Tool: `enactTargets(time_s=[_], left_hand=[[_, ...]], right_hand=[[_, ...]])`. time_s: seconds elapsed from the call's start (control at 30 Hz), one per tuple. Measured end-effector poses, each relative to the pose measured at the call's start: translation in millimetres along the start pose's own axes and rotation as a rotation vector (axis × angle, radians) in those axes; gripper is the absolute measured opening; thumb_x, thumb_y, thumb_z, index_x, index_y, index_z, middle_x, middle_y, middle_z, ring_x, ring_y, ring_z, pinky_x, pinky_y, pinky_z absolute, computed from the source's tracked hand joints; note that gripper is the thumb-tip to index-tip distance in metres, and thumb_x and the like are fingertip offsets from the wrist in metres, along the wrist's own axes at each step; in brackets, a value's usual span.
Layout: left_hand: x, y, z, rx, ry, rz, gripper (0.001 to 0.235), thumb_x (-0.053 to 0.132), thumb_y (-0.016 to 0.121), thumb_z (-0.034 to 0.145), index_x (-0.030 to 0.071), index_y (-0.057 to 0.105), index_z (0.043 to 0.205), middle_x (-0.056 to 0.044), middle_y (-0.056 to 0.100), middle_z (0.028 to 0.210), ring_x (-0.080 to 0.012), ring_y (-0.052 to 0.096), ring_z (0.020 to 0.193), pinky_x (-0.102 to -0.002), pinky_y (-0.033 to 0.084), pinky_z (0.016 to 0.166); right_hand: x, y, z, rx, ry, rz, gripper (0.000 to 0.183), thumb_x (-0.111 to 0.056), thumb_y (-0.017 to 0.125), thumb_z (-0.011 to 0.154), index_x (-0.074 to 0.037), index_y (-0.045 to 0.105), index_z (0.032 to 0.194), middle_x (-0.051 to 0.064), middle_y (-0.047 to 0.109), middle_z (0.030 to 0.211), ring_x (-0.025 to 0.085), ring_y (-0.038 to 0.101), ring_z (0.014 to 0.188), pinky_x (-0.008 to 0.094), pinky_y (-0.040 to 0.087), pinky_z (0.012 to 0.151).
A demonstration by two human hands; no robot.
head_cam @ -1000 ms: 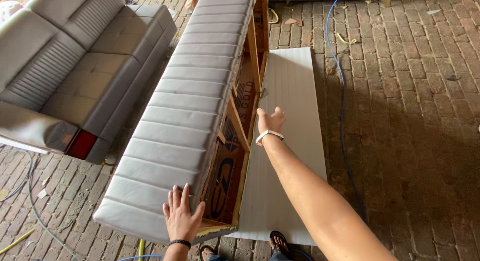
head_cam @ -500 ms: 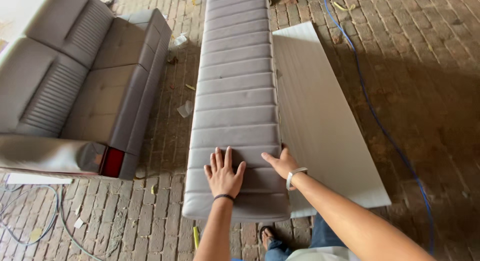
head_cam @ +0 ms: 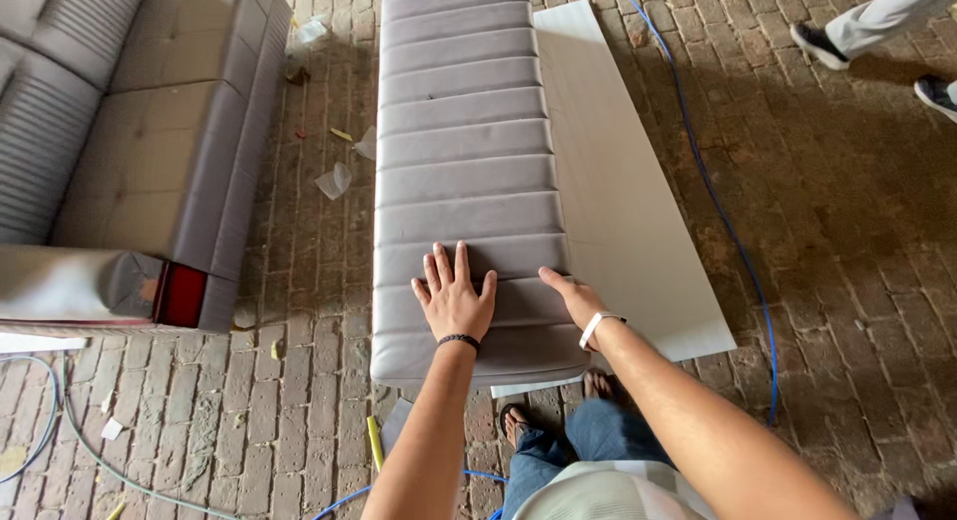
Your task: The person uses a power drill to attach metal brackets to the underside of a sofa frame. They then flip the sofa upright, remove a protective sheet, and reposition the sofa on the floor.
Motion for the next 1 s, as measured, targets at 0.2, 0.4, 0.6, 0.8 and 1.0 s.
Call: enactTargets(time_s=[0.2,0.4,0.6,0.8,1.0], left_hand=[[-2,-1,-2,0.012,-0.002,0.004,0.076,0.058,0.053,0.093,0.025,0.033,0.158,-0.011,0.019,0.169,-0.0315,0.014,0.156,-0.057,0.007,0.123],[5,-10,3,0.000,-0.054,0.061,0.080,0.059,0.057,0.087,0.028,0.033,0.157,-0.008,0.021,0.168,-0.0292,0.016,0.155,-0.055,0.009,0.123],[12,8,-13,0.075,-0.175,0.067,0.074,0.055,0.052,0.092,0.025,0.033,0.158,-0.010,0.021,0.168,-0.0306,0.016,0.155,-0.056,0.009,0.123],[19,12,-36,0.054,-0.258,0.109,0.073,0.056,0.044,0.096,0.023,0.028,0.159,-0.009,0.017,0.167,-0.0305,0.012,0.154,-0.055,0.006,0.122],[21,10,-41,0.085,-0.286,0.086,0.072,0.055,0.048,0.095,0.025,0.032,0.158,-0.008,0.021,0.169,-0.0280,0.015,0.156,-0.054,0.008,0.124]], right_hand=[[18,-1,10,-0.015,0.002,-0.013,0.094,-0.071,0.065,0.078,-0.004,0.059,0.143,0.020,0.059,0.147,0.031,0.051,0.139,0.044,0.039,0.114],[7,-2,23,-0.083,-0.090,0.015,0.091,-0.070,0.069,0.079,-0.001,0.063,0.137,0.016,0.067,0.134,0.025,0.059,0.127,0.040,0.046,0.106],[12,-9,17,-0.180,0.060,-0.045,0.092,-0.071,0.069,0.079,0.008,0.067,0.126,0.024,0.072,0.121,0.029,0.069,0.102,0.046,0.053,0.081],[-4,-4,14,-0.189,0.055,-0.147,0.098,-0.080,0.066,0.076,0.009,0.065,0.115,0.015,0.072,0.098,0.025,0.072,0.084,0.043,0.059,0.066],[-5,-12,10,-0.193,0.084,-0.249,0.098,-0.083,0.063,0.074,0.007,0.069,0.115,0.014,0.069,0.097,0.027,0.064,0.083,0.047,0.048,0.061]])
Point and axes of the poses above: each hand's wrist, its own z-axis towards the middle knuckle, its own y-axis out of the palm, x = y × z, the point moved 6 cm from there along z, towards the middle knuckle
